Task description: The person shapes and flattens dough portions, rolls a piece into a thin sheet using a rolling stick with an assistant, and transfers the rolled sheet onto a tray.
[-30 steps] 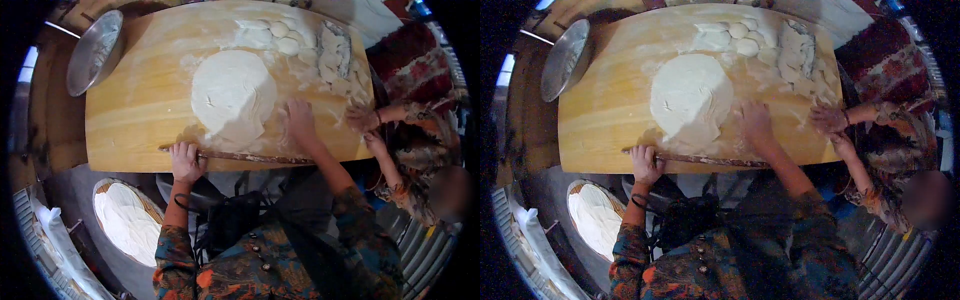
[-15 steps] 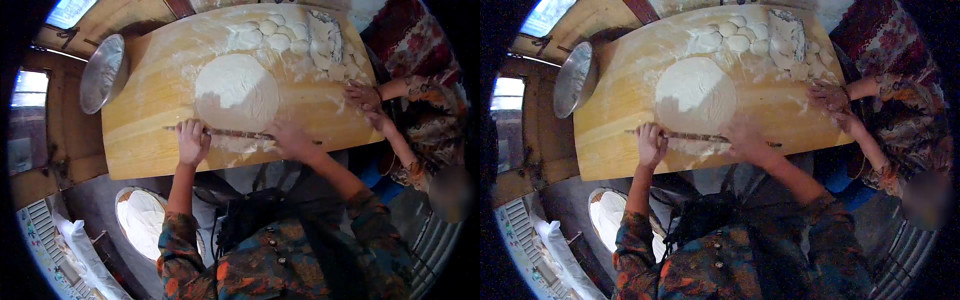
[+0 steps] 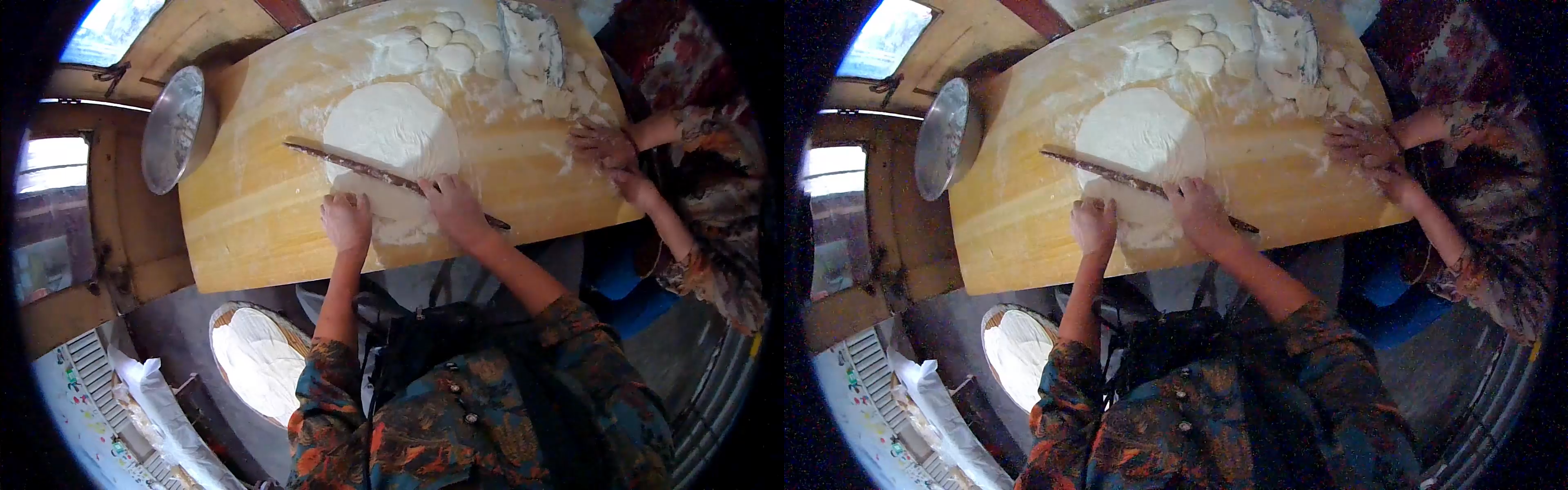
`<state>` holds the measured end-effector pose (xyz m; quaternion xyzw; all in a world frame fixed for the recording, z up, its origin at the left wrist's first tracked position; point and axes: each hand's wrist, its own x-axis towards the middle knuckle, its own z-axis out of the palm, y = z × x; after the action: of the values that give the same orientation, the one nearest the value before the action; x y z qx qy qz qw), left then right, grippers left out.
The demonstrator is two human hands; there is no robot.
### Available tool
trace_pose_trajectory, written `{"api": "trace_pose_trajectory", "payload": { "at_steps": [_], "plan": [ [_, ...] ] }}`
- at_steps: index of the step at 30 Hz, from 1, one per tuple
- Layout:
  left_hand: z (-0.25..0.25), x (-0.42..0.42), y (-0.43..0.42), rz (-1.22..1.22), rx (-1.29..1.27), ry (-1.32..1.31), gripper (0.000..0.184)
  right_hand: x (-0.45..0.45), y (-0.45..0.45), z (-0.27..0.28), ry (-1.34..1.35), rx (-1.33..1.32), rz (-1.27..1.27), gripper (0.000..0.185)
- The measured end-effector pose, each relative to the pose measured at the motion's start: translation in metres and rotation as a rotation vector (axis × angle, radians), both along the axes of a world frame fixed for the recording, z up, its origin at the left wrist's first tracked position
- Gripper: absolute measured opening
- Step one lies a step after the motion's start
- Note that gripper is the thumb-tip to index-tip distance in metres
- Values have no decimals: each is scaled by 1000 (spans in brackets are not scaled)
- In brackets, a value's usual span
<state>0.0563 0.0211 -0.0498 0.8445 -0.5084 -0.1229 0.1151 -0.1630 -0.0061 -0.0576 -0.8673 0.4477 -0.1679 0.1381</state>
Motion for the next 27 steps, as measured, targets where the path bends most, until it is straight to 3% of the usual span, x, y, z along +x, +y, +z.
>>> {"api": "trace_pose_trajectory", "payload": {
  "at_steps": [3, 6, 7, 10, 17, 21, 24, 27],
  "plan": [
    [6, 16, -20, 282, 33, 914, 20, -3, 0, 8, -136, 52, -45, 53],
    [37, -15, -41, 337, -486, 1430, 19, 3, 1, 29, -223, -84, -39, 61],
    [30, -18, -49, -7, -582, 1052, 31, 8, 1, 25, -178, -92, -29, 59],
    [20, -9, -45, -747, -326, -62, 44, 21, -6, 12, -67, -106, -7, 52],
    [16, 14, -4, -711, -204, -265, 44, 27, -10, -5, -79, -183, 139, 41],
    [5, 22, 10, -714, -225, -255, 44, 27, -7, 1, -99, -49, 194, 36],
    [2, 25, 19, -718, -218, -203, 45, 28, -5, -4, -155, -147, 201, 37],
    [10, 25, 27, -715, -158, -145, 47, 29, -1, -1, -132, -58, 222, 40]
  ]
}}
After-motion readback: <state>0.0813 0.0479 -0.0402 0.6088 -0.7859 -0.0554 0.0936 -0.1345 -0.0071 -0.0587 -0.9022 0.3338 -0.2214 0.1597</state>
